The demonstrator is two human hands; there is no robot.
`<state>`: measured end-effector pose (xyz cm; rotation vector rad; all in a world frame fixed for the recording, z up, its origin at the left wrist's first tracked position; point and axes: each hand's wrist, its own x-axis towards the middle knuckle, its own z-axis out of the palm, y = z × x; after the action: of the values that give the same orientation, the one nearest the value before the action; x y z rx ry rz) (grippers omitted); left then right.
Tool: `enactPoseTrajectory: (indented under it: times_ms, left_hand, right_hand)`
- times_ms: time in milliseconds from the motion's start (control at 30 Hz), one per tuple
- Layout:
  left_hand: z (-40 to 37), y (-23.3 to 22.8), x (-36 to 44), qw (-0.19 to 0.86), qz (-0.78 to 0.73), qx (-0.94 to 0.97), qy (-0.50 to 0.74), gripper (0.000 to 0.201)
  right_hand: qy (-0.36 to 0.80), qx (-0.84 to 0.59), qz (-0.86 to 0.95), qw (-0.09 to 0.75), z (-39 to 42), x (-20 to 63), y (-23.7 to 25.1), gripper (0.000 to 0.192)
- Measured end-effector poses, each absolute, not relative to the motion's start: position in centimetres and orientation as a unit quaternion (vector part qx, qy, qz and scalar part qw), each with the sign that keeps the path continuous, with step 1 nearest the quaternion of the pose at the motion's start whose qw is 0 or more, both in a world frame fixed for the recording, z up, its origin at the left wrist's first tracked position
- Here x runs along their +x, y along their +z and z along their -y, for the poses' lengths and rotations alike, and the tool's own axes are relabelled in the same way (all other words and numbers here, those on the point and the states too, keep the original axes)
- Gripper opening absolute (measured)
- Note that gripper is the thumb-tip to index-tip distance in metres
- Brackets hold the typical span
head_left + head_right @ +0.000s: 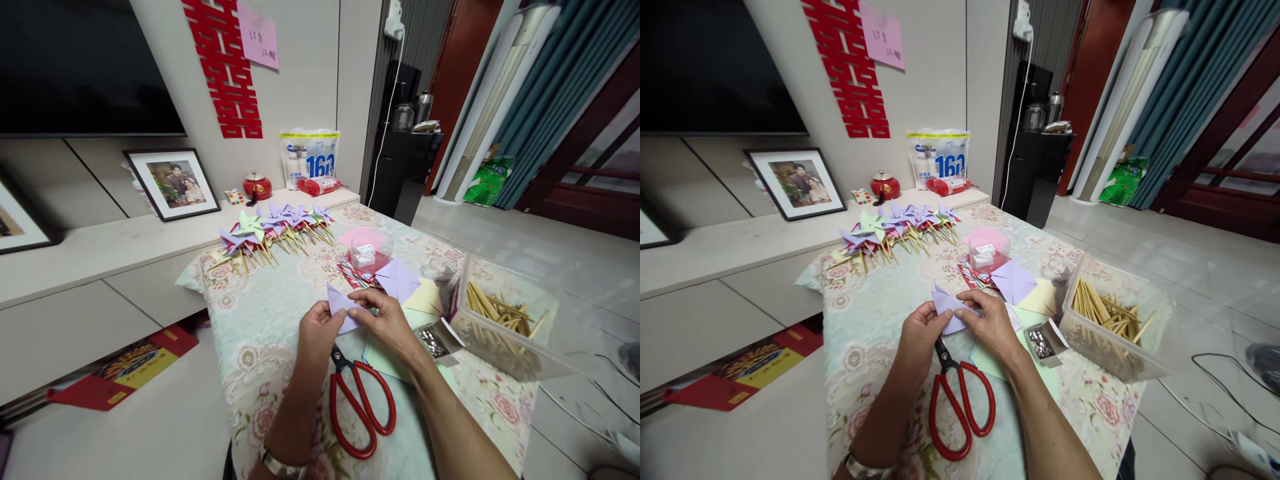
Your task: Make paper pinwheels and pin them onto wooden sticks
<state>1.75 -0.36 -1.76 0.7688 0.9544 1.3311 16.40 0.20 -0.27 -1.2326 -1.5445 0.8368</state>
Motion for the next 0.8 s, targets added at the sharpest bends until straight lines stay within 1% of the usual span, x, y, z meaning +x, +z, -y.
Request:
enactPoseTrajectory:
  times_ms: [167, 433, 633, 800]
  left_hand:
    - [0.38, -1.57, 1.67, 0.611, -0.424, 0.339, 0.576, 0.026]
    - [0.43, -1.75, 1.74, 0.627, -0.418, 0.340, 0.562, 0.035]
    - [0.42, -1.67, 1.36, 0.629, -0.406, 0.292, 0.595, 0.033]
    - [0.69, -1.17, 1.20, 0.650, -0.395, 0.289, 0.581, 0.030]
  right_hand:
    - [0.336, -0.510, 0.631, 0.479, -0.21, 16.41, -0.33, 0.021]
    - [0.344, -0.500, 0.630, 0.484, -0.21, 16.45, -0.33, 0.022]
    - [0.359, -0.491, 0.621, 0.494, -0.35, 16.69, -0.62, 0.021]
    - [0.330, -0.476, 0.651, 0.491, -0.36, 16.50, -0.62, 0.017]
